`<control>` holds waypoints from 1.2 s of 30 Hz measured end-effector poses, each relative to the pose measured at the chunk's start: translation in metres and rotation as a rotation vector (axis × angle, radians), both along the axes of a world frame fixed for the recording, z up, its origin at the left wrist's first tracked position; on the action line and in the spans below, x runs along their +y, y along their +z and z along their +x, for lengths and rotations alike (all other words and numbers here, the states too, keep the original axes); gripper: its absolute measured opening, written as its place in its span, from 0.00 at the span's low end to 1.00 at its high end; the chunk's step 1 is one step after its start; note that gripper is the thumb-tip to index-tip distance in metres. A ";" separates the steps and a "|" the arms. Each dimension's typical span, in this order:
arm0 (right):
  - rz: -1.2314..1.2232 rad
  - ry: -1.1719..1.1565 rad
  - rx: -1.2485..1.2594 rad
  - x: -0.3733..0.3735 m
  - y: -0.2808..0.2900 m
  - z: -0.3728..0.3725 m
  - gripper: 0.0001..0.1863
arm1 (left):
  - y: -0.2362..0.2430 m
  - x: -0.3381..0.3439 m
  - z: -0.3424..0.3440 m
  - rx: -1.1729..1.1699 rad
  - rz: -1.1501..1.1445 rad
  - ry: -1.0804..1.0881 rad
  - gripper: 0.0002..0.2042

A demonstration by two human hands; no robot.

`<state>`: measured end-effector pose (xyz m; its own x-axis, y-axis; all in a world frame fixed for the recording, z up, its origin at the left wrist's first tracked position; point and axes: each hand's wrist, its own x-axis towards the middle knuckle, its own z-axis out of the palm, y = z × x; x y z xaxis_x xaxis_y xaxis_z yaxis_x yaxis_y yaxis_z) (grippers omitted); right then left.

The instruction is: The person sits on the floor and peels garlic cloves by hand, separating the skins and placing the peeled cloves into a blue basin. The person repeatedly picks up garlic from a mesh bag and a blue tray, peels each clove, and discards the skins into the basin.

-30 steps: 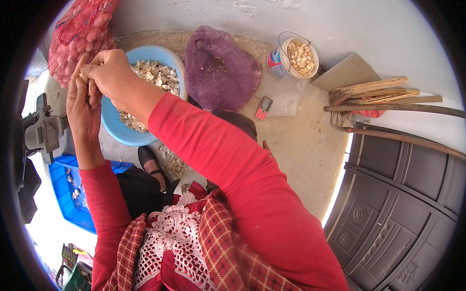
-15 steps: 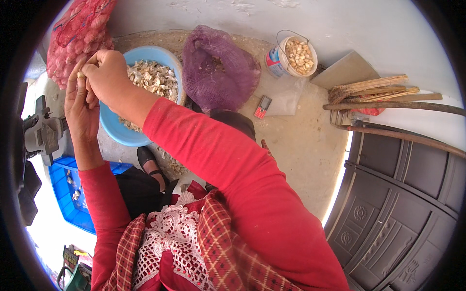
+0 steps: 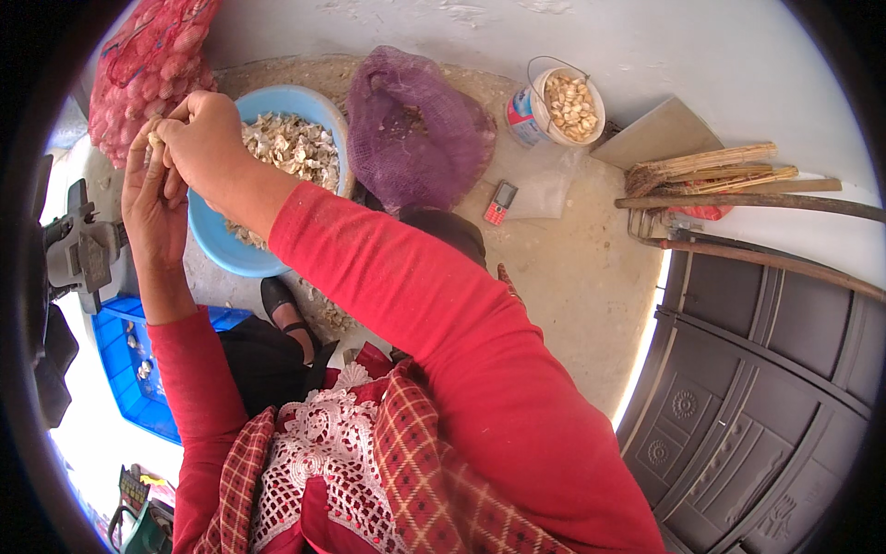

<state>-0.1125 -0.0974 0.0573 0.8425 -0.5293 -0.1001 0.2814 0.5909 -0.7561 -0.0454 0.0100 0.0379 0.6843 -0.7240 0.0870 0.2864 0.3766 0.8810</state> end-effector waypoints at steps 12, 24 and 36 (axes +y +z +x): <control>-0.009 -0.001 0.024 0.002 0.000 0.001 0.08 | -0.002 0.001 0.000 -0.019 0.082 0.061 0.18; -0.035 -0.018 0.007 0.002 0.001 0.001 0.08 | 0.013 -0.010 -0.013 0.052 0.153 0.234 0.18; -0.051 0.020 0.028 0.003 -0.006 0.005 0.08 | -0.006 0.003 0.005 -0.023 0.009 0.063 0.13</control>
